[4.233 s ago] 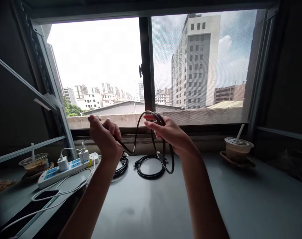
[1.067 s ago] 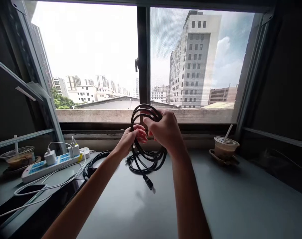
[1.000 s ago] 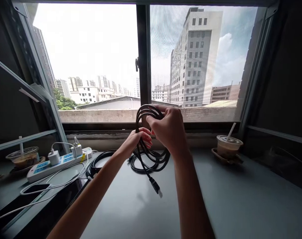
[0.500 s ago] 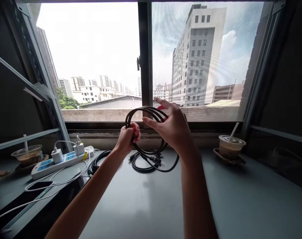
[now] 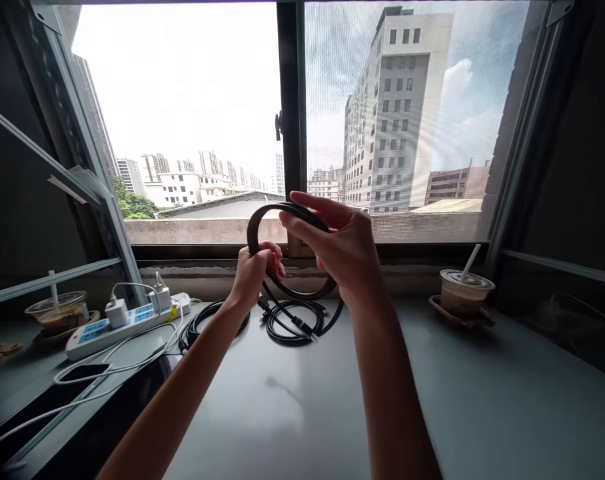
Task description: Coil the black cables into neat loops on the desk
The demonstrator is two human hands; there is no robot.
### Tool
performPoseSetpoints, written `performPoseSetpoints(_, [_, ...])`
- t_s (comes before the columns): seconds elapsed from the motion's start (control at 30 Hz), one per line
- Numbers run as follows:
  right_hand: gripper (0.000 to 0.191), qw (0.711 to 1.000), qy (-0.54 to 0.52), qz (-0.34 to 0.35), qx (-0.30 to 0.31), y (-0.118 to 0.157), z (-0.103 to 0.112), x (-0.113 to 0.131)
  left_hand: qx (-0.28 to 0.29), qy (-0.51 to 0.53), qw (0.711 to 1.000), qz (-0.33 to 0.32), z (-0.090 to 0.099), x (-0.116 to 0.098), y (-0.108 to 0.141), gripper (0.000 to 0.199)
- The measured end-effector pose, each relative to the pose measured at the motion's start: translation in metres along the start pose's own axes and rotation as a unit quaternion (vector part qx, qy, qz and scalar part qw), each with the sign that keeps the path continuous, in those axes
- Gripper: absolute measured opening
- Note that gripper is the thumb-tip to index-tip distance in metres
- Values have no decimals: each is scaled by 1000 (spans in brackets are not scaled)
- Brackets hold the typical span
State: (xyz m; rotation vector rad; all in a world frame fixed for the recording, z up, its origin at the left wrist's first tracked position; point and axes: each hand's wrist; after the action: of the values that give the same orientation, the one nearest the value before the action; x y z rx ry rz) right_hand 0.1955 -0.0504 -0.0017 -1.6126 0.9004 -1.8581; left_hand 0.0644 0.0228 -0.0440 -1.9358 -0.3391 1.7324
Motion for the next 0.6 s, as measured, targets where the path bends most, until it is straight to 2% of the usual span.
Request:
performPoseSetpoints(0.1, [29,998,-5,33,-45,1,-2,3,85,-61,989,104,-3,3,4,21])
performPoseSetpoints(0.23, [25,991,2,63,-114,3,-7,6,222,-55,950,211,-11,8,12,36])
performPoseSetpoints(0.33, [23,990,13,88,-109,5,-11,6,373,-26,895,242,-10,6,13,48])
performPoseSetpoints(0.4, [24,990,4,93,-106,6,-12,7,478,-15,842,251,-6,2,11,53])
performPoseSetpoints(0.43, [25,990,-6,87,-110,6,-12,7,513,-12,816,265,-4,1,10,55])
performPoseSetpoints(0.47, [26,990,-19,79,-115,6,-12,8,527,-10,802,283,-2,0,9,57])
performPoseSetpoints(0.5, [27,990,-32,71,-119,6,-12,9,521,-9,799,302,0,1,8,57])
performPoseSetpoints(0.53, [29,990,-44,64,-120,5,-12,10,500,-3,807,315,0,2,8,56])
performPoseSetpoints(0.6, [31,989,-68,56,-118,4,-12,11,428,36,853,296,-1,5,6,46])
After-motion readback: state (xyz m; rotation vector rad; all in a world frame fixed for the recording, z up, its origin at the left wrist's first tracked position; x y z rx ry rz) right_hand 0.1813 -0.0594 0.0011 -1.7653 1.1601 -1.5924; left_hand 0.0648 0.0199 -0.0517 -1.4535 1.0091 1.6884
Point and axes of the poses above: each hand's wrist, its own y-axis away from the middle knuckle, its own z-axis out of the back of the hand, x = y × z, and after that the axes turned 7 degrees about x, right-handed
